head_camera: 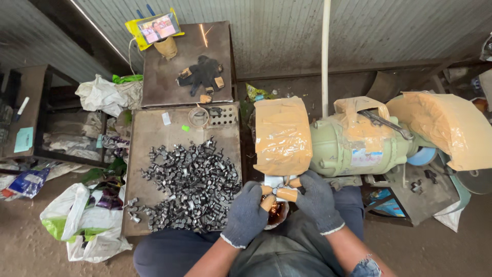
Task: The person sits at a bench grinder and grinds small metal workpieces one at a time, holding each piece against the spinning wheel with both gloved hands until sparks fly, then places the ground piece on a tray with a large pile of similar pieces and picks up the next one.
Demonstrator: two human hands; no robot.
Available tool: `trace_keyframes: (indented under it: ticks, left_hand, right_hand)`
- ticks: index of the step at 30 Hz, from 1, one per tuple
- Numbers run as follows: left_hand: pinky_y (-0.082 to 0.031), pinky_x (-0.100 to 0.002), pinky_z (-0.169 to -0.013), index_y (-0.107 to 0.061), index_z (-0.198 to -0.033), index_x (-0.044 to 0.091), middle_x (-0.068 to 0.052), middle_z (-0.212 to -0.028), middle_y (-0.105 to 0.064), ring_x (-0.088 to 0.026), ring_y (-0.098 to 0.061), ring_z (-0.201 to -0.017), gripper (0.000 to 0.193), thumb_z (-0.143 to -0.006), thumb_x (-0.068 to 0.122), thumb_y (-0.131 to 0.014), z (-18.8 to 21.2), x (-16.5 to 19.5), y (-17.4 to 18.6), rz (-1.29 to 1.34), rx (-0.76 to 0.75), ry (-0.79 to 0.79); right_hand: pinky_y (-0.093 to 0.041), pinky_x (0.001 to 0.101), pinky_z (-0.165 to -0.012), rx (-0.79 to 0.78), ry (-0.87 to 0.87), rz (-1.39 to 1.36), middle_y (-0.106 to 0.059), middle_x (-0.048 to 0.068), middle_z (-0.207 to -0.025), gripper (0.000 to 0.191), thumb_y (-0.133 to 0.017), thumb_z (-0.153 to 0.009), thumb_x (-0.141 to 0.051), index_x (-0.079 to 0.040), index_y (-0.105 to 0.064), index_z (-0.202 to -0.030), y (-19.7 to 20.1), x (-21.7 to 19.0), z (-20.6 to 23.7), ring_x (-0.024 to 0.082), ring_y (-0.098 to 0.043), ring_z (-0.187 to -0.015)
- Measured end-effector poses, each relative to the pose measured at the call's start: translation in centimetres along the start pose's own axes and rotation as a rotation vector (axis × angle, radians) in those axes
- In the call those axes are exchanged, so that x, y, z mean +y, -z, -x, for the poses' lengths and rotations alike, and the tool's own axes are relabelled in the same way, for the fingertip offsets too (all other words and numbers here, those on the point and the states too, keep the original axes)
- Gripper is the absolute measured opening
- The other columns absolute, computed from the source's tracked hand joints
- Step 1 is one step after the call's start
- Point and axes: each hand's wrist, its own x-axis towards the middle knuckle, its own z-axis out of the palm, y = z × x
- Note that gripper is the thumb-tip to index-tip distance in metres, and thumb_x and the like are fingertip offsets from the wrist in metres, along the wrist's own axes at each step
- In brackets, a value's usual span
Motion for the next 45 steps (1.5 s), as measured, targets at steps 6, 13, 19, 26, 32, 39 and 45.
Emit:
trace_keyframes:
  ticks: [6,13,19,26,32,39,45]
  left_hand:
    - [-0.056,-0.039,-0.064,-0.071,-0.103,0.007,-0.010,-0.090,-0.070,-0.026,-0.071,-0.071,0.031,-0.088,0.034,-0.071,5.1,-1.8,-1.5,0.281,-0.261,0.157]
    - [-0.057,-0.035,-0.072,-0.062,-0.120,0.000,-0.012,-0.098,-0.067,-0.023,-0.068,-0.083,0.056,-0.102,0.052,-0.054,5.6,-5.9,-5.7,1.512,-0.240,1.138]
    - [-0.056,-0.038,-0.091,-0.045,-0.154,0.015,-0.013,-0.134,-0.062,-0.029,-0.066,-0.114,0.065,-0.099,0.050,-0.046,7.6,-5.4,-4.5,0.795,-0.438,0.783]
    - [-0.048,-0.036,-0.105,-0.032,-0.160,0.011,-0.020,-0.147,-0.063,-0.031,-0.063,-0.125,0.061,-0.107,0.036,-0.050,7.6,-0.4,-2.0,0.501,-0.272,0.273]
    - [-0.053,-0.036,-0.094,-0.058,-0.138,0.013,-0.010,-0.111,-0.072,-0.025,-0.071,-0.104,0.048,-0.096,0.037,-0.061,1.7,3.9,1.5,0.343,-0.060,0.374]
    - [-0.047,-0.051,-0.087,-0.071,-0.109,0.008,-0.014,-0.104,-0.067,-0.038,-0.063,-0.101,0.039,-0.078,0.032,-0.079,-2.8,2.4,2.0,-0.037,0.010,-0.186]
    - [-0.048,-0.051,-0.084,-0.072,-0.104,0.009,-0.014,-0.100,-0.070,-0.038,-0.065,-0.096,0.028,-0.084,0.029,-0.075,-5.0,0.2,0.8,0.021,-0.149,-0.295]
  right_hand:
    - [-0.053,0.0393,-0.063,-0.204,0.280,0.172,-0.069,0.009,-0.081,0.038,-0.082,-0.077,-0.032,-0.013,-0.077,-0.110,2.1,0.0,5.5,0.029,-0.068,-0.074]
    - [-0.055,0.0407,-0.072,-0.383,0.371,0.085,-0.072,0.010,-0.100,0.045,-0.077,-0.084,-0.031,-0.012,-0.070,-0.124,0.3,0.3,6.8,0.029,-0.070,-0.085]
    - [-0.055,0.0431,-0.077,-0.567,0.502,0.030,-0.071,0.013,-0.125,0.053,-0.073,-0.090,-0.026,-0.009,-0.061,-0.138,2.1,-2.7,4.8,0.033,-0.070,-0.095]
    - [-0.055,0.0405,-0.074,-0.460,0.511,-0.041,-0.076,0.009,-0.105,0.046,-0.077,-0.085,-0.023,-0.010,-0.069,-0.128,5.0,-4.7,4.3,0.030,-0.073,-0.089]
    - [-0.055,0.0377,-0.076,-0.014,0.345,0.038,-0.076,0.010,-0.099,0.031,-0.080,-0.081,-0.022,-0.010,-0.076,-0.109,4.1,-3.1,4.0,0.029,-0.072,-0.089]
    - [-0.055,0.0392,-0.076,0.019,0.244,0.072,-0.071,0.018,-0.109,0.047,-0.081,-0.077,-0.027,-0.003,-0.072,-0.117,2.5,-0.1,3.1,0.035,-0.069,-0.093]
    - [-0.055,0.0369,-0.076,0.149,0.217,0.075,-0.070,0.011,-0.097,0.033,-0.080,-0.081,-0.027,-0.005,-0.074,-0.104,0.6,0.3,1.9,0.029,-0.069,-0.088]
